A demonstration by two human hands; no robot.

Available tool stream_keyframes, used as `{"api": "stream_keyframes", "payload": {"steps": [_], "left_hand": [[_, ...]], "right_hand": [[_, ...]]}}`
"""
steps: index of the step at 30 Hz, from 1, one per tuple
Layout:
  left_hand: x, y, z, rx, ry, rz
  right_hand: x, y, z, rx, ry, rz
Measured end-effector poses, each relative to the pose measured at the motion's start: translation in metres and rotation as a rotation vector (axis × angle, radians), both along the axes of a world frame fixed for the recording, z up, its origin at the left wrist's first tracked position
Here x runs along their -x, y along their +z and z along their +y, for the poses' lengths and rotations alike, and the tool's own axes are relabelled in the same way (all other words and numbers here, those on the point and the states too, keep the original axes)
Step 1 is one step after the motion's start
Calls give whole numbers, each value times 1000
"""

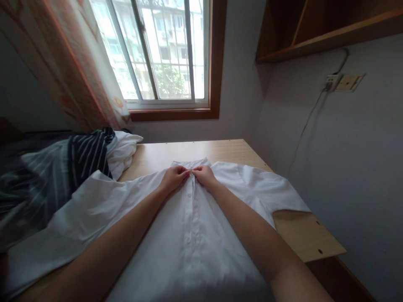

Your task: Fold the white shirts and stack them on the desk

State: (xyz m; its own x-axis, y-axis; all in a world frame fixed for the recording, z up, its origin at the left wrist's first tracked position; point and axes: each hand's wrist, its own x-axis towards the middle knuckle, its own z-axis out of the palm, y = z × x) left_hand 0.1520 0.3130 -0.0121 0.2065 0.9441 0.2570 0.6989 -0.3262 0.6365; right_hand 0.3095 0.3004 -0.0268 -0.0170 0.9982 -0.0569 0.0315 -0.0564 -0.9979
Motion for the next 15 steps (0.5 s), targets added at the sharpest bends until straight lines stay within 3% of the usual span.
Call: {"api": "stream_keyframes", "payload": {"steps": [8,15], "left_hand": [[2,5,-5,-27,-38,76],[-2,3,-9,-201,-72,257]], "right_hand": [[-1,2,-3,-16,37,0],[-2,5,-5,-29,68,16]]}}
